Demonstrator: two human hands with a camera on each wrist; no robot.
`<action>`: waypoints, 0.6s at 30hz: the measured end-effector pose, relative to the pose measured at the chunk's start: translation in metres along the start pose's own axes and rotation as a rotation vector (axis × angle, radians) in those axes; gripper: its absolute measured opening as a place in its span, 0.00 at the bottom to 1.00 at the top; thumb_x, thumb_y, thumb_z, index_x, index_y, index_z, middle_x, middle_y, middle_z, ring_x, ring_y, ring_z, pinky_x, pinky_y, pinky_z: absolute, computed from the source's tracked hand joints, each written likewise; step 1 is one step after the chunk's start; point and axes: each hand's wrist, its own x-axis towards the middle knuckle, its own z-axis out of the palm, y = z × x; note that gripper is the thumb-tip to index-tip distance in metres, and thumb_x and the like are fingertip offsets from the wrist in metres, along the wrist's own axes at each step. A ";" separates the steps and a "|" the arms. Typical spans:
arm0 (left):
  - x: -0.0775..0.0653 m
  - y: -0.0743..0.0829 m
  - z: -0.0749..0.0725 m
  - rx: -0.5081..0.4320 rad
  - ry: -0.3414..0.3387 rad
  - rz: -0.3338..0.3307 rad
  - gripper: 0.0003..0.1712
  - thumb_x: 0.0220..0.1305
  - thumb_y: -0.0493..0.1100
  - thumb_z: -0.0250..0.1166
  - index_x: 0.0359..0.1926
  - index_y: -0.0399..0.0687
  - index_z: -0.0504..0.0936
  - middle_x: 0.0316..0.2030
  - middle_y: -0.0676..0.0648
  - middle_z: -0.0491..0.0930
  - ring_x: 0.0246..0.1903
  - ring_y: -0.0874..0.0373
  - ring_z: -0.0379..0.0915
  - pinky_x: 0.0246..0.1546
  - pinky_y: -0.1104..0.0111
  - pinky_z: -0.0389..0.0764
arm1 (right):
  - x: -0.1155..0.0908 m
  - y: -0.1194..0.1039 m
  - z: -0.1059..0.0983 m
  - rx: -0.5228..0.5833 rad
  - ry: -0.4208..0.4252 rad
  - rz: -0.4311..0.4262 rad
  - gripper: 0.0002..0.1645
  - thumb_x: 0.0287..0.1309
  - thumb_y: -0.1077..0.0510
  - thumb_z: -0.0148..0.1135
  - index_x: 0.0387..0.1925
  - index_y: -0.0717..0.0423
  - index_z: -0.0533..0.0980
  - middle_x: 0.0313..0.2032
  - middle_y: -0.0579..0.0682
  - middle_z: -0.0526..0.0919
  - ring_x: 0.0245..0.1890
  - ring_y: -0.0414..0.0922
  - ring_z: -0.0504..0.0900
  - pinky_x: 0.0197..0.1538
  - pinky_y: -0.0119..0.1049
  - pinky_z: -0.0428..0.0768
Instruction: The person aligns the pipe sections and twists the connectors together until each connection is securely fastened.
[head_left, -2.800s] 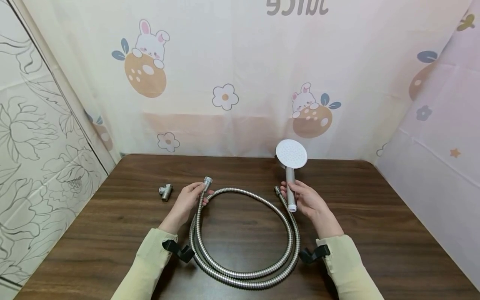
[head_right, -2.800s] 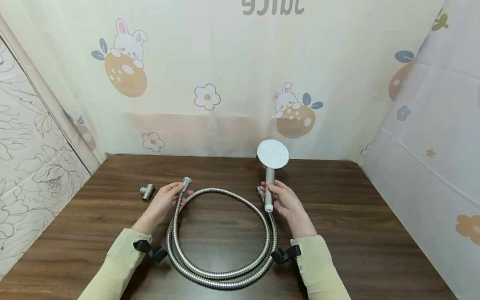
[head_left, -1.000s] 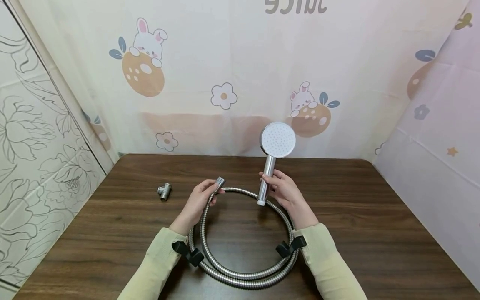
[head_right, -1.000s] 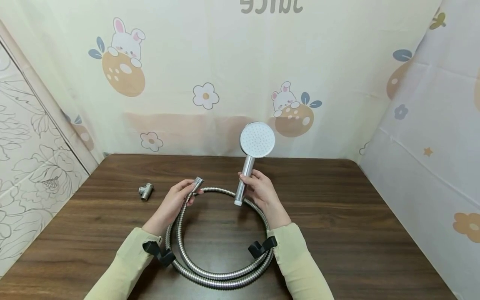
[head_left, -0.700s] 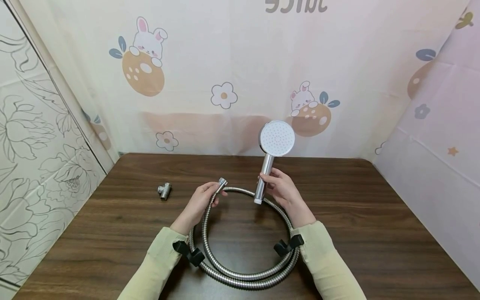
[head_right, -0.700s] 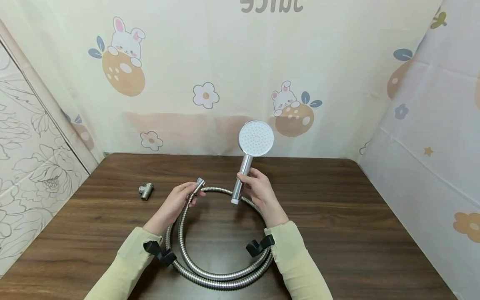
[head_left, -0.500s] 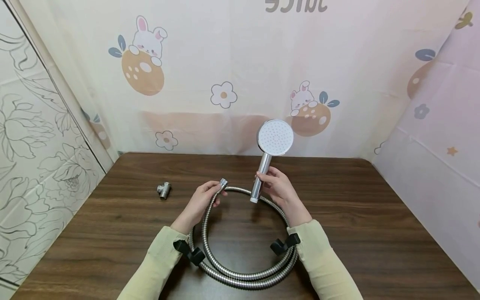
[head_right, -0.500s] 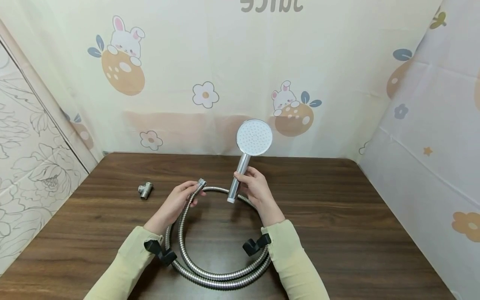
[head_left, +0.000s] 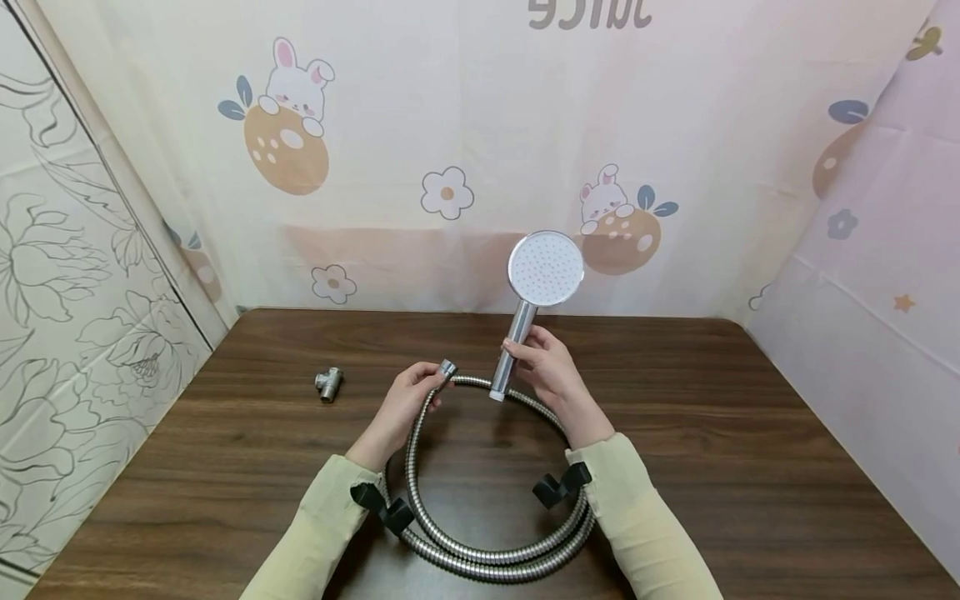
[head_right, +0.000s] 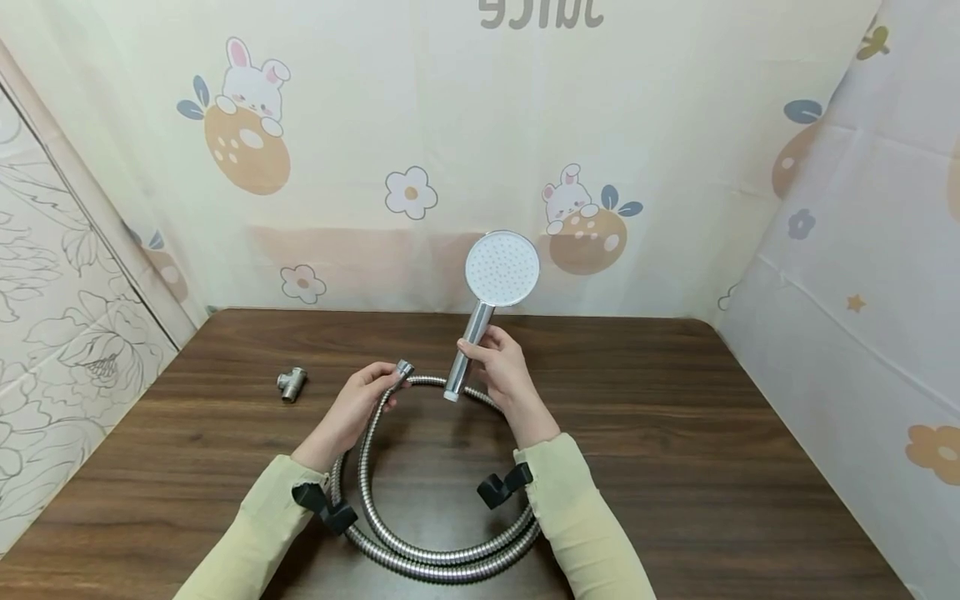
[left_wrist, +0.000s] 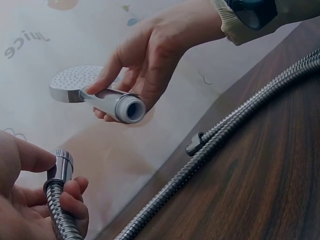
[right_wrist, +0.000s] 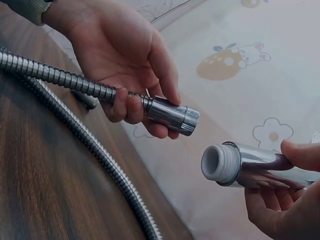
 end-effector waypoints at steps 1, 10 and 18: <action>-0.002 0.003 0.001 -0.005 0.000 -0.005 0.13 0.65 0.39 0.52 0.47 0.34 0.71 0.35 0.41 0.79 0.22 0.60 0.65 0.28 0.71 0.70 | 0.000 0.000 0.001 0.000 0.003 -0.001 0.20 0.57 0.69 0.54 0.51 0.62 0.64 0.31 0.43 0.77 0.32 0.39 0.76 0.39 0.35 0.75; 0.000 -0.004 0.002 -0.021 -0.021 0.004 0.10 0.65 0.39 0.53 0.44 0.38 0.71 0.32 0.43 0.79 0.19 0.61 0.63 0.22 0.74 0.66 | 0.001 0.004 0.004 0.007 0.037 0.002 0.19 0.57 0.69 0.54 0.51 0.60 0.64 0.30 0.43 0.78 0.32 0.39 0.78 0.40 0.36 0.75; 0.000 -0.003 0.005 -0.019 -0.056 0.007 0.11 0.65 0.41 0.53 0.44 0.38 0.71 0.28 0.46 0.78 0.18 0.62 0.64 0.21 0.75 0.66 | 0.003 0.000 0.007 -0.032 0.018 -0.052 0.27 0.57 0.67 0.56 0.58 0.65 0.61 0.46 0.56 0.78 0.39 0.40 0.80 0.44 0.36 0.77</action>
